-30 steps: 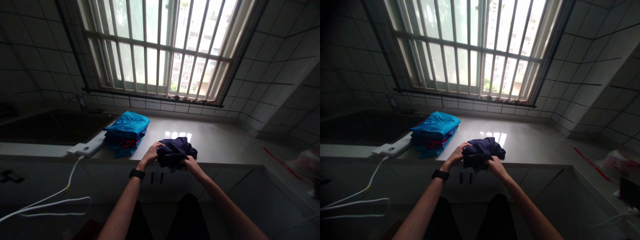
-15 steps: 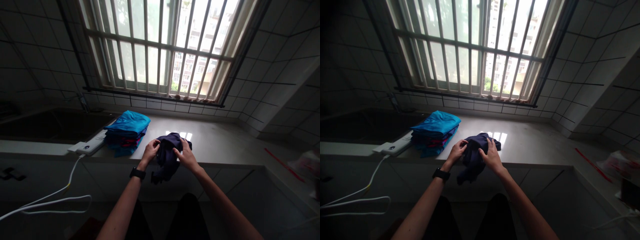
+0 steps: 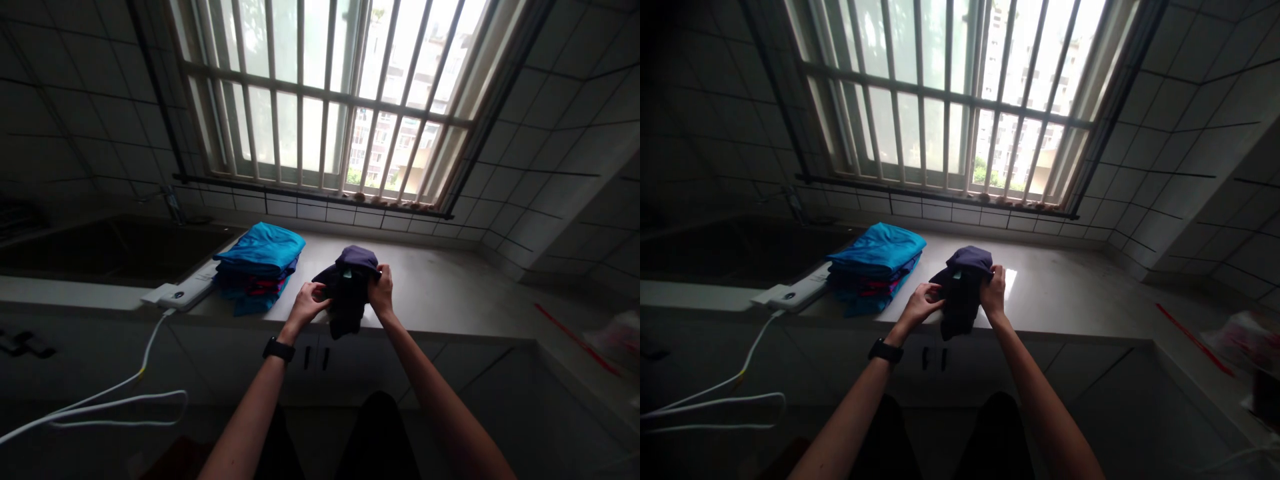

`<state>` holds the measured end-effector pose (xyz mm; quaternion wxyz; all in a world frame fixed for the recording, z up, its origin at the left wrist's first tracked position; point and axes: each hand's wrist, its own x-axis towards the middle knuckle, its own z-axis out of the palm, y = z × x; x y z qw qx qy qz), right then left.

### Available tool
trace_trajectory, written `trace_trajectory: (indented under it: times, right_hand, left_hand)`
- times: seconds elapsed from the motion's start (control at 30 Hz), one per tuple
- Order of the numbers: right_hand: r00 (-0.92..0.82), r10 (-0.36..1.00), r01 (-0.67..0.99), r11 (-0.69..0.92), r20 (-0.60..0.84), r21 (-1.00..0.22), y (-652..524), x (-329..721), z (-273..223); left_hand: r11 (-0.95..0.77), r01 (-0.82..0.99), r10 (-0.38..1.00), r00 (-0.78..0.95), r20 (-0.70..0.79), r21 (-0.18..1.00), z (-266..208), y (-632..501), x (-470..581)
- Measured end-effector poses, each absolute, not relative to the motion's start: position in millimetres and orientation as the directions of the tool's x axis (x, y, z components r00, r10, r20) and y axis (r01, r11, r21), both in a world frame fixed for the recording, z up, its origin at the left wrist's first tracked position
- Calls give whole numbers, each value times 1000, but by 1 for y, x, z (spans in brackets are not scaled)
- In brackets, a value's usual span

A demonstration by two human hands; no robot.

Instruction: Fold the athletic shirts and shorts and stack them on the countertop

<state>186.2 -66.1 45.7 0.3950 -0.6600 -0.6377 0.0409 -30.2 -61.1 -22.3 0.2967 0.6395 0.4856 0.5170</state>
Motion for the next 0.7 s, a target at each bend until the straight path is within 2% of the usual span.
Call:
trace_trajectory:
  times: [0.13, 0.2, 0.3, 0.43, 0.5, 0.53, 0.63, 0.7]
  right_hand:
    - [51, 950, 957, 42, 307, -288, -80, 195, 41]
    - [-90, 957, 970, 147, 276, -194, -85, 196, 43]
    - [-363, 905, 907, 398, 223, -139, -90, 192, 48]
    - [-400, 913, 908, 406, 79, -100, -91, 184, 57]
    - [-423, 905, 891, 423, 34, -166, -90, 183, 62]
    - [-456, 890, 862, 446, 17, -240, -90, 184, 65]
    - [-603, 798, 627, 493, 25, -603, -90, 190, 79]
    - [-606, 785, 380, 430, 131, -819, -91, 193, 89]
  left_hand:
    - [-393, 428, 917, 111, 384, 814, -19, -65, -28]
    - [-408, 426, 912, 143, 385, 808, -17, -67, -27]
    - [-413, 408, 911, 174, 375, 815, -14, -70, -26]
    - [-408, 405, 912, 215, 348, 818, -10, -73, -26]
    - [-401, 399, 915, 215, 341, 825, -8, -74, -26]
    - [-398, 390, 917, 209, 340, 831, -7, -74, -27]
    - [-389, 325, 920, 193, 342, 862, -5, -74, -27]
    - [-379, 269, 923, 174, 342, 886, -2, -73, -27]
